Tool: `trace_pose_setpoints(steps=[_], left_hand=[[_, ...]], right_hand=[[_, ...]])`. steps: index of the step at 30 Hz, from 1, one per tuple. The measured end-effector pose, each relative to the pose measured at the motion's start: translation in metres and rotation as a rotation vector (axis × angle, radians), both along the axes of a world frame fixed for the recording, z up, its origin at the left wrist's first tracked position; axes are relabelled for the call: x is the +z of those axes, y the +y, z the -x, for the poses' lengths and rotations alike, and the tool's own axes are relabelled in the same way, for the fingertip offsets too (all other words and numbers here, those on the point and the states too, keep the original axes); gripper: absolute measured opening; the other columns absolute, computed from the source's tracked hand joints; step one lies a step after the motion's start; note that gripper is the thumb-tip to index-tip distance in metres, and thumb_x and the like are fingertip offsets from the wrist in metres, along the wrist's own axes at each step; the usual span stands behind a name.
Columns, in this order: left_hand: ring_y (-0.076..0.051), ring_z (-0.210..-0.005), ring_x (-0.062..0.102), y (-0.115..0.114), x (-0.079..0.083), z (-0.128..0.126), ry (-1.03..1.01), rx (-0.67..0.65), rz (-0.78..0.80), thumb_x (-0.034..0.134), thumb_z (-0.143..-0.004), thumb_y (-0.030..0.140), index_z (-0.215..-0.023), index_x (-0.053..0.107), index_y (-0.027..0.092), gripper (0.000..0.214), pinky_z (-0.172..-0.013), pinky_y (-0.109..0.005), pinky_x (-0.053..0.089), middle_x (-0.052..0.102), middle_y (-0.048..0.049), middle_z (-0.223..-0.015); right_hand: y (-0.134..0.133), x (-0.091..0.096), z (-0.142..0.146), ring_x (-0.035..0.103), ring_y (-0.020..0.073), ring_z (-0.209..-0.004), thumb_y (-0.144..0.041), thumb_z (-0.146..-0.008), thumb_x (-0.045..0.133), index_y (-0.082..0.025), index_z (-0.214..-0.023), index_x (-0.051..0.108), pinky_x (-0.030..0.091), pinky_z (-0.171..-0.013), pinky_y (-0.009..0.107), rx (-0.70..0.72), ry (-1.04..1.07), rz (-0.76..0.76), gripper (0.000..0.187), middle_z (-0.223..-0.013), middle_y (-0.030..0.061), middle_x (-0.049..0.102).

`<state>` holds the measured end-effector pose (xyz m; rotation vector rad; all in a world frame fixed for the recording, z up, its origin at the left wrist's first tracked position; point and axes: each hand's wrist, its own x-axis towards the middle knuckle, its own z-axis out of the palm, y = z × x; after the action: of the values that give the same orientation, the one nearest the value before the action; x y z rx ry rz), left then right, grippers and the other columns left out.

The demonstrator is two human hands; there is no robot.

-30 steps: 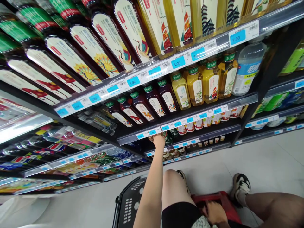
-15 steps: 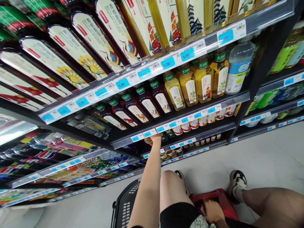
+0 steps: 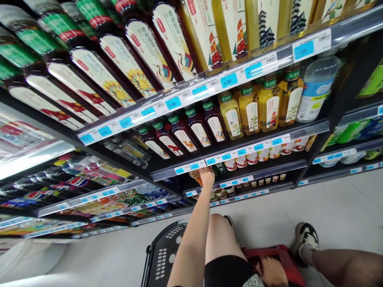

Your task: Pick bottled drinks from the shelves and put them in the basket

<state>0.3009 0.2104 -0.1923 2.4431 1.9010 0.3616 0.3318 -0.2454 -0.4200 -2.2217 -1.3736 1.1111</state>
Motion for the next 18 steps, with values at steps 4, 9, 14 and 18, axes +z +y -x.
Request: trace_pose_setpoints(steps=[4,9,14,18], left_hand=[[-0.032,-0.157,0.027,-0.064,-0.059,0.019,-0.364,-0.054,-0.106,0.042,-0.1,0.028,-0.161,0.024,0.0,0.07,-0.127,-0.047,0.031,0.03,-0.0286,-0.165],[-0.035,-0.149,0.041,-0.103,-0.113,0.041,-0.625,0.38,0.073,0.055,-0.09,0.021,-0.157,0.03,0.008,0.073,-0.124,-0.052,0.034,0.048,-0.027,-0.151],[-0.038,-0.153,0.035,-0.049,-0.096,0.057,-0.72,0.618,-0.052,0.072,-0.082,0.026,-0.157,0.027,0.004,0.09,-0.126,-0.052,0.03,0.041,-0.0308,-0.156],[-0.028,-0.132,0.06,-0.014,-0.088,0.072,-0.93,0.489,0.018,0.073,-0.08,0.023,-0.143,0.05,0.016,0.067,-0.116,-0.043,0.045,0.063,-0.0171,-0.138]], right_hand=[[-0.002,-0.005,-0.002,0.075,0.0463,-0.084,-0.046,-0.077,0.043,-0.037,-0.078,0.064,0.061,-0.08,0.066,0.004,0.008,-0.012,0.023,-0.079,0.0093,0.08],[-0.008,-0.022,-0.004,0.076,0.0458,-0.077,-0.046,-0.073,0.045,-0.038,-0.073,0.064,0.061,-0.072,0.064,-0.019,0.026,-0.017,0.021,-0.071,0.0073,0.078],[-0.016,-0.035,-0.008,0.076,0.0456,-0.072,-0.05,-0.073,0.044,-0.038,-0.07,0.067,0.06,-0.067,0.063,-0.023,-0.05,-0.051,0.026,-0.068,0.0097,0.079],[-0.017,-0.034,-0.012,0.075,0.0461,-0.07,-0.051,-0.068,0.046,-0.042,-0.065,0.065,0.061,-0.067,0.065,-0.043,-0.028,-0.045,0.022,-0.064,0.0052,0.077]])
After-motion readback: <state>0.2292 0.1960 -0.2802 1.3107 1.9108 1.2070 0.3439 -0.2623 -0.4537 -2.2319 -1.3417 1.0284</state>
